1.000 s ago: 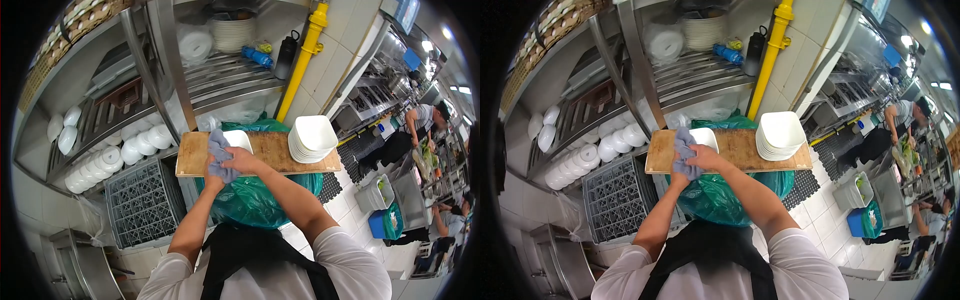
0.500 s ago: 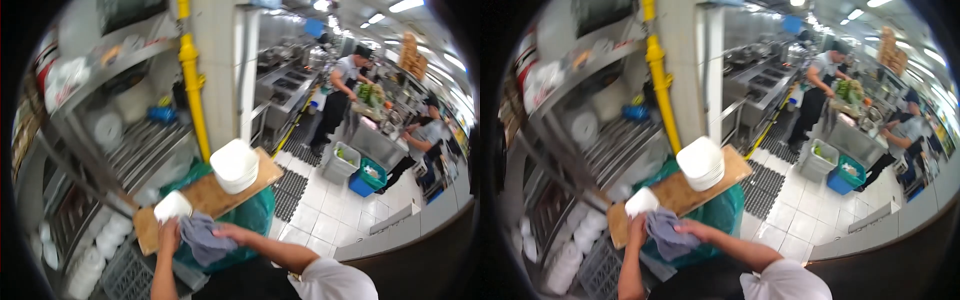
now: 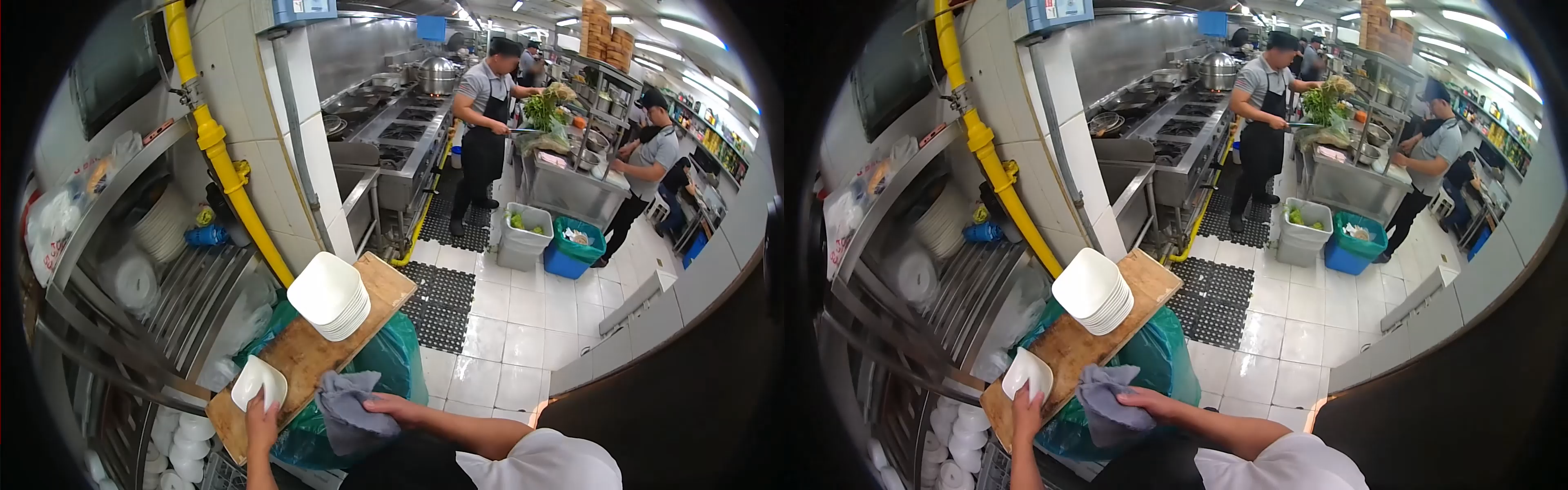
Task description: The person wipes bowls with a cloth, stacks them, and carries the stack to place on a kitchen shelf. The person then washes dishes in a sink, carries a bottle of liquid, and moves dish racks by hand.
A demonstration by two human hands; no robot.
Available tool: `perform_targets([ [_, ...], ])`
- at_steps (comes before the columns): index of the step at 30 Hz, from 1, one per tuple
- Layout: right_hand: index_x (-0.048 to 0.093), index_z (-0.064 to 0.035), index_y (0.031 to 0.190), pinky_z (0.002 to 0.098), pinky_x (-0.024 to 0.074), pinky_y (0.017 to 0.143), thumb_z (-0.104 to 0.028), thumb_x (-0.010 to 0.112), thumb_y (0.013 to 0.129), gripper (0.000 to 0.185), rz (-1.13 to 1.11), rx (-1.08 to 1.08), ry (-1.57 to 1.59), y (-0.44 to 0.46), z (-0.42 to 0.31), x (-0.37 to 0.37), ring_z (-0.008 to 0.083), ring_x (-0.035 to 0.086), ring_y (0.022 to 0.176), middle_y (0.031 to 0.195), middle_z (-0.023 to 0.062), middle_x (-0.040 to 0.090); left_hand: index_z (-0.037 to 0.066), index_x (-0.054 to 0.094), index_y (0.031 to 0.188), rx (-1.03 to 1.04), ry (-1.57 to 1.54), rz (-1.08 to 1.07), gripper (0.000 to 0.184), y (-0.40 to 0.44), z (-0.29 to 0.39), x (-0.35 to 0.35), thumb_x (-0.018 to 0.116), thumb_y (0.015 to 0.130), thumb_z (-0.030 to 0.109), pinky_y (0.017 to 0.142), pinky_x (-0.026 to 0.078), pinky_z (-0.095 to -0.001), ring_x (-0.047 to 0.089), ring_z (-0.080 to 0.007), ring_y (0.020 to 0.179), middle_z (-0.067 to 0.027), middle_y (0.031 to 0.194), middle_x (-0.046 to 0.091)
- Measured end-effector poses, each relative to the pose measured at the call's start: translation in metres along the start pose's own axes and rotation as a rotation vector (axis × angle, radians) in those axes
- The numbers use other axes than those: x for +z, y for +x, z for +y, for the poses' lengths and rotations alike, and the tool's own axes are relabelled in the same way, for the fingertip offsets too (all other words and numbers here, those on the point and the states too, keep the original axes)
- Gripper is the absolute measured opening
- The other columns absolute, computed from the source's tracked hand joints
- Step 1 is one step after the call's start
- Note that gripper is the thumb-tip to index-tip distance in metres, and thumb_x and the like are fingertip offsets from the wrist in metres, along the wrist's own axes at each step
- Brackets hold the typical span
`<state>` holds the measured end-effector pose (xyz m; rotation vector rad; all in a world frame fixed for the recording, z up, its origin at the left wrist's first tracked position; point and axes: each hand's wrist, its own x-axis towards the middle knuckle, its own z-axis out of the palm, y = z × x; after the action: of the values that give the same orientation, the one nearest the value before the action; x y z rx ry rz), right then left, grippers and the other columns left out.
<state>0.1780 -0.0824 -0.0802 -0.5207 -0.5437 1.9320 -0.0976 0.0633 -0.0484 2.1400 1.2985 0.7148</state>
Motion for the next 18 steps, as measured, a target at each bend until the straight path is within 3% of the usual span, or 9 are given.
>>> perform_targets([
  [5,0.039,-0.0003,0.131,0.0296,0.0392,0.095,-0.029,0.061,0.087,0.057,0.024,-0.242,-0.305,0.017,-0.030,0.052,0.0152,0.052,0.107,0.120,0.0056,0.053,-0.002,0.058,0.109,-0.236,-0.530,0.239,0.032,-0.015,0.038,-0.014,0.055,0.088,0.021,0.078,0.044,-0.0285,0.058,-0.0162,0.082,-0.0068,0.094,0.063],
  [7,0.038,0.0004,0.132,0.0348,0.0335,0.100,-0.031,0.065,0.082,0.064,-0.069,-0.347,-0.567,0.032,-0.032,0.074,0.0221,0.047,0.115,0.124,0.0108,0.049,0.000,0.060,0.106,-0.281,-0.779,0.334,0.030,-0.023,0.030,0.000,0.055,0.089,0.024,0.079,0.045,-0.0282,0.056,-0.0128,0.086,-0.0038,0.095,0.062],
  [9,0.042,-0.0023,0.130,0.0410,0.0263,0.104,-0.033,0.068,0.076,0.068,-0.180,-0.742,-1.347,0.046,-0.040,0.109,0.0318,0.037,0.124,0.131,0.0184,0.042,0.000,0.061,0.104,-0.026,-1.023,0.169,0.028,-0.042,0.043,0.011,0.052,0.091,0.023,0.080,0.044,-0.0281,0.056,-0.0133,0.087,-0.0029,0.093,0.062],
  [10,0.044,-0.0040,0.129,0.0432,0.0242,0.105,-0.034,0.068,0.075,0.066,-0.122,-0.821,-1.478,0.050,-0.040,0.130,0.0349,0.034,0.126,0.132,0.0205,0.039,0.001,0.061,0.103,-0.162,-1.261,0.389,0.027,-0.053,0.074,0.033,0.052,0.091,0.023,0.080,0.043,-0.0278,0.056,-0.0123,0.087,-0.0021,0.093,0.062],
  [11,0.047,-0.0057,0.127,0.0454,0.0222,0.105,-0.035,0.069,0.073,0.065,-0.050,-0.913,-1.606,0.057,-0.040,0.146,0.0381,0.030,0.127,0.134,0.0227,0.036,0.001,0.061,0.103,-0.209,-1.353,0.474,0.027,-0.058,0.090,0.033,0.051,0.092,0.023,0.081,0.043,-0.0279,0.056,-0.0119,0.088,-0.0021,0.094,0.062],
  [12,0.047,-0.0066,0.127,0.0442,0.0249,0.104,-0.034,0.069,0.074,0.064,-0.057,-0.908,-1.633,0.068,-0.044,0.150,0.0360,0.032,0.127,0.133,0.0217,0.037,0.001,0.061,0.104,-0.250,-1.442,0.565,0.027,-0.063,0.106,0.034,0.051,0.092,0.023,0.082,0.043,-0.0279,0.056,-0.0116,0.088,-0.0022,0.095,0.062],
  [14,0.047,-0.0083,0.127,0.0418,0.0304,0.102,-0.032,0.070,0.074,0.062,-0.064,-0.906,-1.690,0.095,-0.056,0.154,0.0318,0.037,0.126,0.133,0.0199,0.040,0.001,0.060,0.107,-0.181,-1.345,0.468,0.026,-0.062,0.114,0.014,0.052,0.092,0.021,0.084,0.043,-0.0288,0.056,-0.0120,0.092,-0.0039,0.100,0.062],
  [16,0.052,-0.0065,0.122,0.0404,0.0314,0.102,-0.034,0.068,0.074,0.058,-0.021,-0.492,-1.265,0.134,-0.058,0.134,0.0301,0.037,0.125,0.131,0.0195,0.039,0.000,0.058,0.111,-0.077,-1.272,0.273,0.028,-0.073,0.105,0.006,0.052,0.092,0.019,0.087,0.043,-0.0306,0.055,-0.0137,0.097,-0.0068,0.106,0.060],
  [18,0.052,-0.0055,0.122,0.0386,0.0337,0.101,-0.029,0.064,0.076,0.053,-0.084,-0.207,-0.530,0.162,-0.062,0.112,0.0279,0.038,0.123,0.129,0.0173,0.042,-0.002,0.053,0.117,0.000,-1.310,0.196,0.030,-0.078,0.106,-0.003,0.052,0.092,0.014,0.091,0.043,-0.0336,0.055,-0.0173,0.101,-0.0105,0.114,0.058],
])
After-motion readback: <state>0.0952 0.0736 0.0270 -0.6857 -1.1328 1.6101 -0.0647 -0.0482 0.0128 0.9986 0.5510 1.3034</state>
